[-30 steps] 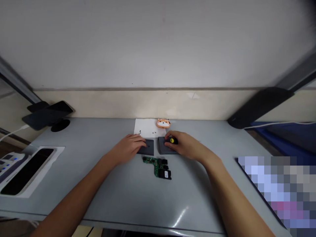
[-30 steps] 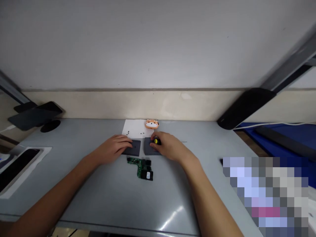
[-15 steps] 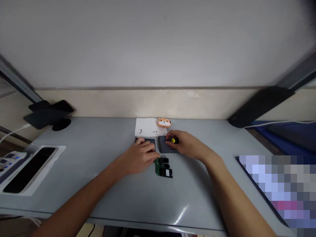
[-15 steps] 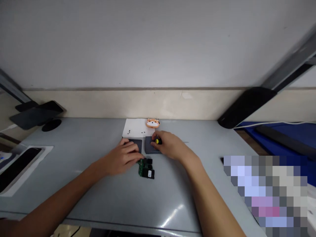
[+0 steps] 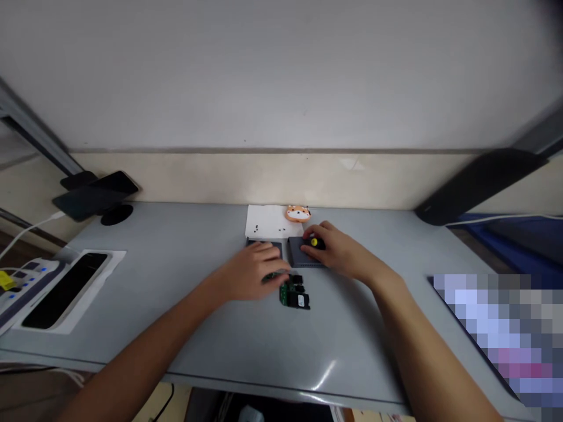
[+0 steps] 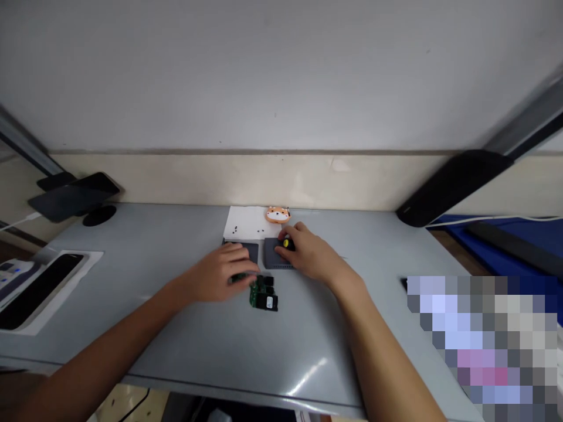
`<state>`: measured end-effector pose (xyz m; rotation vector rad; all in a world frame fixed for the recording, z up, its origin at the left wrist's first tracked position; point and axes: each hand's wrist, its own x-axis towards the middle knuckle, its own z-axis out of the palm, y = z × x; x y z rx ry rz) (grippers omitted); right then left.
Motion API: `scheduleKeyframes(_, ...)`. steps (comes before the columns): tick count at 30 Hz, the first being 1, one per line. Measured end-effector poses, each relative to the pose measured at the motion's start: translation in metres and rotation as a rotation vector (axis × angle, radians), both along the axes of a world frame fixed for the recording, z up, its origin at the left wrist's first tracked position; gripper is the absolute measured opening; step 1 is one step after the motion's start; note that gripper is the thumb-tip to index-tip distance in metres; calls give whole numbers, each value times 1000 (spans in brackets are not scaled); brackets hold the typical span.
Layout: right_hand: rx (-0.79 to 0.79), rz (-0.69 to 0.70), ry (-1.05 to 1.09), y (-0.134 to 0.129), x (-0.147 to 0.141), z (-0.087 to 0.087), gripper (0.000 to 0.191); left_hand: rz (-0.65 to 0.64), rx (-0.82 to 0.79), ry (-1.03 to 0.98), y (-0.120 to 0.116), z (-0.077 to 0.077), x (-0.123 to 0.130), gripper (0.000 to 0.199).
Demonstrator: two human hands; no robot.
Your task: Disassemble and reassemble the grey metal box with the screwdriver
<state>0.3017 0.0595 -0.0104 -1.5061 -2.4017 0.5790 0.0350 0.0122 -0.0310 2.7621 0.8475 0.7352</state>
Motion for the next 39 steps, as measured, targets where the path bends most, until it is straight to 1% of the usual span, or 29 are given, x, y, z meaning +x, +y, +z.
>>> scheduleKeyframes(2, -4, 8, -1, 0, -2, 2, 28, 99, 54, -25, 11, 3, -13, 24)
scheduleKeyframes(4, -1, 7, 11, 0, -3, 4, 29, 194, 56, -50, 23, 2, -27, 26)
scheduleKeyframes(6, 0, -4, 24, 0, -3, 4, 32, 225, 53, -53, 32, -4, -39, 29)
scheduleKeyframes(9, -20, -12, 7, 2, -2, 4, 35, 233, 15, -44, 40, -17, -49, 26)
scheduleKeyframes(11, -32, -13, -5, 3, -1, 3, 35, 241, -15, -50, 42, -24, -50, 25)
scheduleKeyframes(13, -36, -14, -6, 3, -1, 3, 36, 250, -34, -63, 42, -26, -49, 25)
scheduleKeyframes(19, -30, -40, -25, 0, -2, 4, 44, 264, -70, -102, 39, -24, -45, 25)
scheduleKeyframes(22, -39, -21, -25, 0, -1, 3, 42, 263, -74, -116, 39, -26, -45, 25)
scheduleKeyframes(28, -99, -29, -21, 2, 6, 5, 37, 271, -86, -152, 39, -28, -44, 24)
scheduleKeyframes(32, -82, -8, -36, 3, 8, 6, 34, 270, -96, -169, 38, -28, -43, 24)
scheduleKeyframes(39, -10, 5, -22, 4, 2, 1, 36, 284, -143, -215, 39, -32, -42, 25)
